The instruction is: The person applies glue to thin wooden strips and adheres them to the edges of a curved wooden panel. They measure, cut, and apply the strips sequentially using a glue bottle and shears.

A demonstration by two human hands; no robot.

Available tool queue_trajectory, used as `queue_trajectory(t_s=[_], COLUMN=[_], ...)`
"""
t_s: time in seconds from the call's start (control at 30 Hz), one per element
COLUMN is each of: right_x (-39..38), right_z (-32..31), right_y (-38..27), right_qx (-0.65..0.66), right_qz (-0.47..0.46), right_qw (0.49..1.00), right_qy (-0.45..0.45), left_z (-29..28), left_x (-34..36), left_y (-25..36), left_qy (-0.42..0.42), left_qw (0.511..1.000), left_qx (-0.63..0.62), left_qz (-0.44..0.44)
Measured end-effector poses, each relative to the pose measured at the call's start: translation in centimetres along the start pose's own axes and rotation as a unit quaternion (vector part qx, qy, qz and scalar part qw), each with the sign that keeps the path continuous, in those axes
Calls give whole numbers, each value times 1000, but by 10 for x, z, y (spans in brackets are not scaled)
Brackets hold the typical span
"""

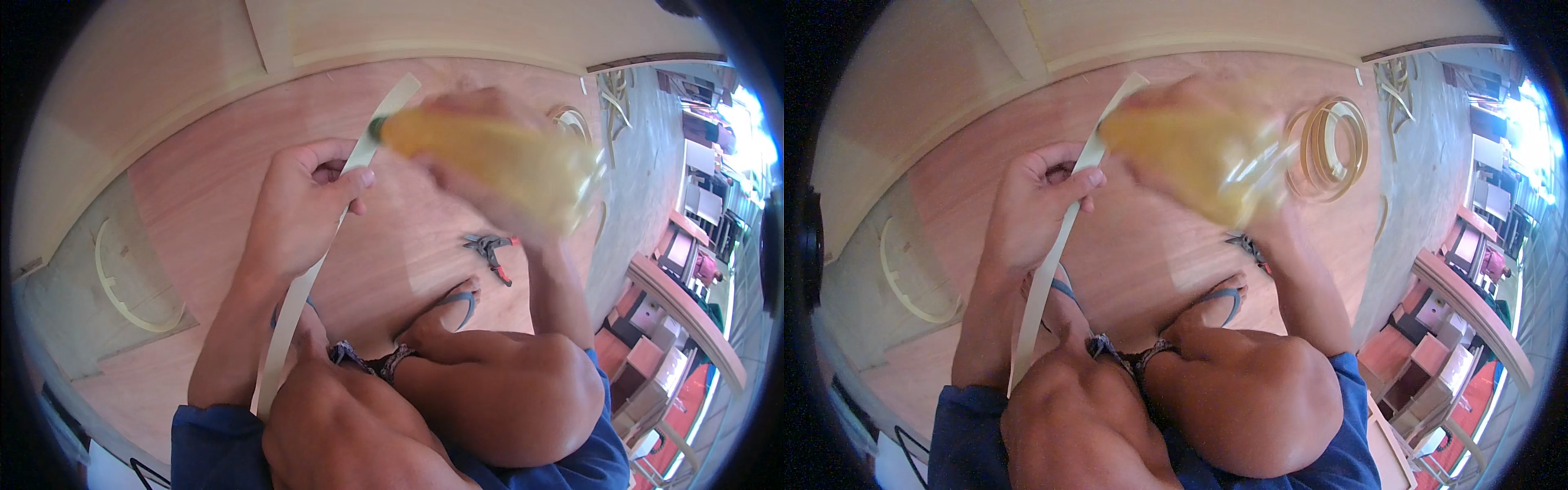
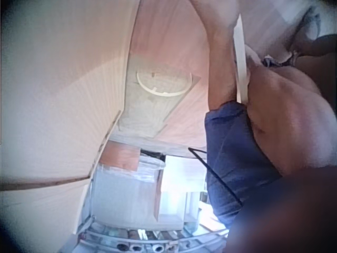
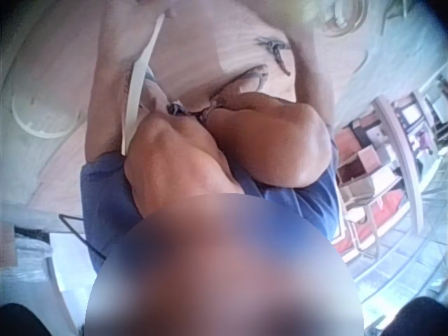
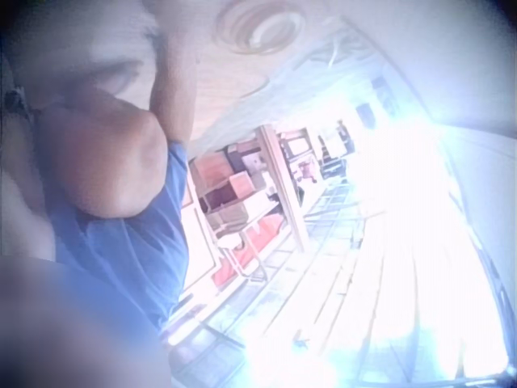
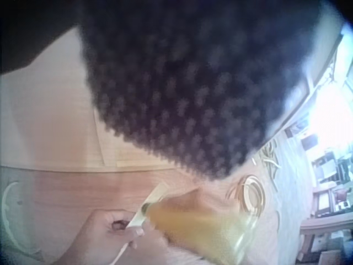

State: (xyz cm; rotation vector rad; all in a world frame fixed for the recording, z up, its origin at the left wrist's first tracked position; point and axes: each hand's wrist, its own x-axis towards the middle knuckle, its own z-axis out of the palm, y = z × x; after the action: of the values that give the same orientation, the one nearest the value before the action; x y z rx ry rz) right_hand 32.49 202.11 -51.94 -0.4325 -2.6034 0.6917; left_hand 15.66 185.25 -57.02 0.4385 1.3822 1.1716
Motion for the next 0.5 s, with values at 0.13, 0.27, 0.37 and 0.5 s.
queue_trajectory(t_s=[0.13,0.27,0.37,0.5], right_x=[-5,-6,-3,-2], right_z=[-3,-9,-11,-16], right_y=[-6,-14,-10,-6], right_qx=[100,34,165,75], right_qz=[137,22,241,8], right_qw=[984,998,955,997], right_qy=[59,-54,46,-24], left_z=[1,2,4,7], left_x=[3,3,3,2], left_y=[-1,0,0,0], left_qy=[6,2,3,8], left_qw=[1000,999,1000,1000], left_qx=[5,-20,21,-11], left_qz=[6,27,9,15])
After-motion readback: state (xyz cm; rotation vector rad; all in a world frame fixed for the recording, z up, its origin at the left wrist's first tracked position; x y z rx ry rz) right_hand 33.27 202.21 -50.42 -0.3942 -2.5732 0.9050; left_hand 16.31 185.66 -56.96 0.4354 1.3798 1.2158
